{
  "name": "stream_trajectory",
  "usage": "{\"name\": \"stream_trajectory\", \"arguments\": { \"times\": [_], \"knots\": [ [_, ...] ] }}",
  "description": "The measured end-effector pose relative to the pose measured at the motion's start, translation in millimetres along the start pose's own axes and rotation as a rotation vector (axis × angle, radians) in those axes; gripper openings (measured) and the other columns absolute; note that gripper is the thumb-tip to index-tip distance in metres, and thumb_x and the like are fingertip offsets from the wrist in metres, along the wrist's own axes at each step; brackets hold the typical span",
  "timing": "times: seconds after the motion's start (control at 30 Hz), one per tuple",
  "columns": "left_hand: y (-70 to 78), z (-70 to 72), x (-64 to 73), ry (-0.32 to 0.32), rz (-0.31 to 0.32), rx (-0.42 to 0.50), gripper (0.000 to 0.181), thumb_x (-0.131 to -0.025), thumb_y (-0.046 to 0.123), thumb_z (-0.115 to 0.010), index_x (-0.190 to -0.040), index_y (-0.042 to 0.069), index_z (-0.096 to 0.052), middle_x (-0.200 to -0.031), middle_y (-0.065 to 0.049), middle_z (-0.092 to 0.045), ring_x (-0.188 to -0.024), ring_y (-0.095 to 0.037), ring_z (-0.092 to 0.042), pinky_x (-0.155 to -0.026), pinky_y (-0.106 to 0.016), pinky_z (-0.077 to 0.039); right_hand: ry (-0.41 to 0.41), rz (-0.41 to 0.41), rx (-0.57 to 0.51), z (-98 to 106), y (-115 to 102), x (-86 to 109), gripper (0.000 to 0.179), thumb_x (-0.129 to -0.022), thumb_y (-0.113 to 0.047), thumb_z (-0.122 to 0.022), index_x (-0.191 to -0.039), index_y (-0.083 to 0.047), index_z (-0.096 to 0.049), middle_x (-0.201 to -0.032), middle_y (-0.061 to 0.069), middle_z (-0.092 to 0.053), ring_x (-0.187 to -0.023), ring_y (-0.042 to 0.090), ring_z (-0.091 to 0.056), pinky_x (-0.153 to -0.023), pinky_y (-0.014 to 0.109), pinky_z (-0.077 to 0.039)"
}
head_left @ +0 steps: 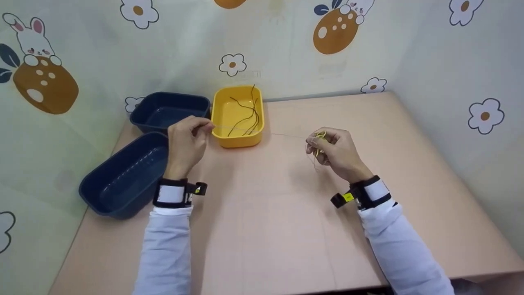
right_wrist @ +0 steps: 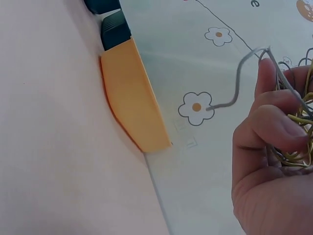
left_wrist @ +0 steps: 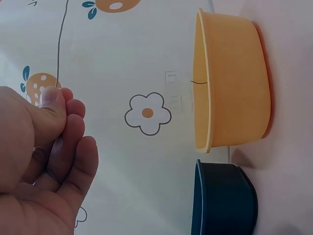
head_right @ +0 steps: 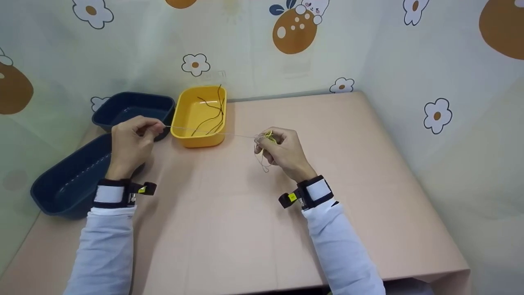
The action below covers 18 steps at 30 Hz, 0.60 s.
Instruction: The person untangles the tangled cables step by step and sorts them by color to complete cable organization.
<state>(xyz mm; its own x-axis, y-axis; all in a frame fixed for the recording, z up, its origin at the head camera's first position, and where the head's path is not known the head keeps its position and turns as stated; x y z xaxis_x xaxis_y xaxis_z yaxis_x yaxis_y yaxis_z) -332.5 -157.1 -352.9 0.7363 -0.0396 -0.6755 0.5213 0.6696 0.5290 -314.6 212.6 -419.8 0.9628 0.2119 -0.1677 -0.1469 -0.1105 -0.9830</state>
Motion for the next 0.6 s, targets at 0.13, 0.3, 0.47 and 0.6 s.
{"name": "stream_trajectory", "arguments": {
  "times": [0.13, 0.3, 0.47, 0.6],
  "knots": [
    [0.8, -1.4, -1.1, -0.005, 0.000, 0.008, 0.014, -0.104, 0.010, -0.082, -0.096, 0.000, -0.087, -0.087, -0.017, -0.081, -0.072, -0.023, -0.065, -0.071, -0.014, -0.041, 0.016, -0.012, -0.101, 1, 0, -0.3, 0.010, -0.109, -0.003, -0.068, -0.102, -0.002, -0.075, -0.081, 0.002, -0.077, -0.053, 0.006, -0.054, -0.047, 0.017, -0.037],
    [1.5, -2.2, -1.3, -0.004, -0.001, 0.008, 0.013, -0.104, 0.010, -0.082, -0.096, 0.000, -0.088, -0.086, -0.018, -0.080, -0.071, -0.024, -0.066, -0.070, -0.014, -0.041, 0.016, -0.010, -0.291, -1, -1, -0.1, 0.012, -0.109, -0.001, -0.067, -0.100, -0.005, -0.075, -0.079, 0.004, -0.075, -0.056, 0.005, -0.058, -0.047, 0.015, -0.039],
    [-1.7, -2.4, -0.3, -0.010, 0.005, -0.002, 0.012, -0.104, 0.008, -0.081, -0.096, 0.001, -0.087, -0.087, -0.017, -0.081, -0.072, -0.024, -0.067, -0.071, -0.013, -0.042, -0.089, 0.005, -0.408, -8, -3, 1.5, 0.009, -0.109, -0.004, -0.071, -0.100, -0.007, -0.073, -0.081, 0.002, -0.075, -0.056, 0.003, -0.056, -0.049, 0.016, -0.042],
    [-4.7, -5.5, 1.2, -0.045, 0.032, 0.010, 0.013, -0.105, 0.008, -0.080, -0.097, 0.000, -0.086, -0.089, -0.017, -0.082, -0.073, -0.024, -0.067, -0.071, -0.013, -0.043, -0.225, 0.001, -0.510, -11, -5, 3.0, 0.012, -0.111, -0.001, -0.064, -0.106, -0.007, -0.073, -0.088, 0.001, -0.075, -0.068, 0.007, -0.063, -0.059, 0.018, -0.051]
  ]
}}
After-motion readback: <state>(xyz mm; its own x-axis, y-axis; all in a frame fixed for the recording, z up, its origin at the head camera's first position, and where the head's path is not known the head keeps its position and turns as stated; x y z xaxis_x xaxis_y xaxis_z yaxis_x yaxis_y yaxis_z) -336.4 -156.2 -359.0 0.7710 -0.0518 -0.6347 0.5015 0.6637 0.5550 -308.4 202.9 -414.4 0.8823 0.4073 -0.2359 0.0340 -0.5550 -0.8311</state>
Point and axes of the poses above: each hand's wrist, its own x-axis away from the middle knuckle, its own z-axis out of the back of the hand, y = z × x, the point moved 6 cm from there along -x, towards the middle knuckle
